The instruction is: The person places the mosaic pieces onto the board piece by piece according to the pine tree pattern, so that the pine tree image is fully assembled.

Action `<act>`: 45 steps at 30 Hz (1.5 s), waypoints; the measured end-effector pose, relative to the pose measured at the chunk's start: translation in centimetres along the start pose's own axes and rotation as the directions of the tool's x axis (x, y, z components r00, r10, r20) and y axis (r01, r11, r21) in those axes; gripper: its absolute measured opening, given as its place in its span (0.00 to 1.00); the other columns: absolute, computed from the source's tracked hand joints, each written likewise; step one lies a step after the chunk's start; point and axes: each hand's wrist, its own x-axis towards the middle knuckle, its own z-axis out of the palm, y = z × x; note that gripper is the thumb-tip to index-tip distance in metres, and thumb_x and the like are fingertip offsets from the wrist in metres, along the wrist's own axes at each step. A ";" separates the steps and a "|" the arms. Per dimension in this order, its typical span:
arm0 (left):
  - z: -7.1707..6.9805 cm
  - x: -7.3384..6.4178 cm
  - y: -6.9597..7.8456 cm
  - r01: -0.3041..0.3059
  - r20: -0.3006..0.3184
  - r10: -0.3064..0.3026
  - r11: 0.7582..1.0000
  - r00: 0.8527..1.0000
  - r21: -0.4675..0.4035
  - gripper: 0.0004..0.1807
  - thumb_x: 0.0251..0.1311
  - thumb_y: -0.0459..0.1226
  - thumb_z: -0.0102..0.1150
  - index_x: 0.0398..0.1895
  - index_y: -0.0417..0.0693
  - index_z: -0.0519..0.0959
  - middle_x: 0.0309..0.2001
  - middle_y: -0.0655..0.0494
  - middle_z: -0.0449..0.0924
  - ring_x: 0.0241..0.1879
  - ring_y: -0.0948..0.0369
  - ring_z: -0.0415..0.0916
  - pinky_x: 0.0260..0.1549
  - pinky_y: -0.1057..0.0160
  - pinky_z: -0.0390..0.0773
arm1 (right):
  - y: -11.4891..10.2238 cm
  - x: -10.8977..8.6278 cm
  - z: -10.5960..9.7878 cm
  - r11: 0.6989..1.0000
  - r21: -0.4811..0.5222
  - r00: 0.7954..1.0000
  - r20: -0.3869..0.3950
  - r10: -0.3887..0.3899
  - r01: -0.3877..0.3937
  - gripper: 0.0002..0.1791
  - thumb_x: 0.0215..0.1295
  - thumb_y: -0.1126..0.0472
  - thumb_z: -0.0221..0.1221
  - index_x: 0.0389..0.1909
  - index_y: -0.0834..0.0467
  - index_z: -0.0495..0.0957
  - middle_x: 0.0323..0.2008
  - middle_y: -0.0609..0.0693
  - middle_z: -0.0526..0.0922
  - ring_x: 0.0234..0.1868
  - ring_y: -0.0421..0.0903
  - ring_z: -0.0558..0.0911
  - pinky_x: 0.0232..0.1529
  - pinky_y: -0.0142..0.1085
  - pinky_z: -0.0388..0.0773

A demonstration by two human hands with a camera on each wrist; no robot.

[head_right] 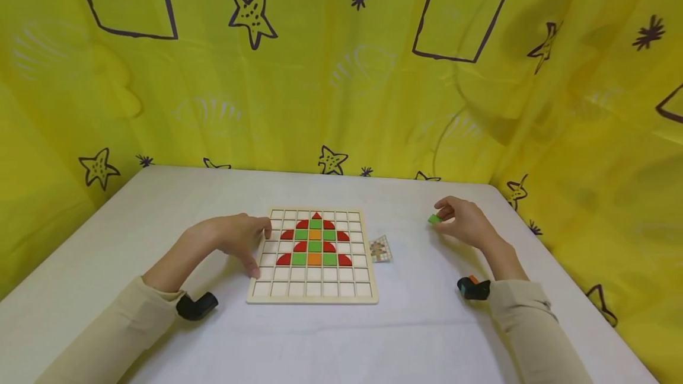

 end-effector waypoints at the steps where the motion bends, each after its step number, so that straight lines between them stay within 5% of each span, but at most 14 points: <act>1: 0.0 0.0 0.0 -0.002 0.001 0.002 1.000 1.000 0.000 0.38 0.38 0.50 0.87 0.51 0.53 0.74 0.49 0.52 0.77 0.48 0.54 0.72 0.50 0.51 0.75 | -0.3 -0.1 0.1 1.000 0.006 1.000 -0.003 -0.007 0.007 0.24 0.61 0.66 0.71 0.55 0.71 0.76 0.43 0.61 0.86 0.46 0.60 0.83 0.46 0.42 0.79; 10: 0.2 0.1 -0.3 -0.015 -0.001 0.015 1.000 1.000 -0.002 0.38 0.37 0.50 0.87 0.51 0.53 0.74 0.49 0.52 0.76 0.49 0.54 0.72 0.49 0.50 0.76 | -3.0 -0.7 1.0 0.992 0.026 0.991 -0.038 -0.126 0.127 0.23 0.59 0.70 0.71 0.54 0.71 0.77 0.41 0.58 0.86 0.44 0.57 0.84 0.46 0.50 0.82; 29: 0.1 0.1 -0.1 0.011 -0.001 -0.011 1.000 1.000 -0.008 0.40 0.36 0.52 0.87 0.52 0.54 0.74 0.51 0.51 0.76 0.50 0.54 0.71 0.50 0.49 0.76 | -8.3 -1.1 2.4 0.959 0.030 0.959 -0.042 -0.282 0.283 0.21 0.58 0.71 0.71 0.52 0.63 0.80 0.41 0.49 0.87 0.43 0.54 0.85 0.42 0.44 0.81; 45: 0.1 0.1 0.0 0.012 0.001 -0.012 1.000 1.000 0.002 0.40 0.36 0.52 0.87 0.53 0.54 0.74 0.52 0.51 0.77 0.51 0.53 0.72 0.51 0.49 0.77 | -11.3 -1.4 3.6 0.909 0.081 0.912 -0.011 -0.410 0.410 0.18 0.56 0.72 0.72 0.47 0.61 0.82 0.42 0.47 0.87 0.42 0.50 0.84 0.41 0.38 0.81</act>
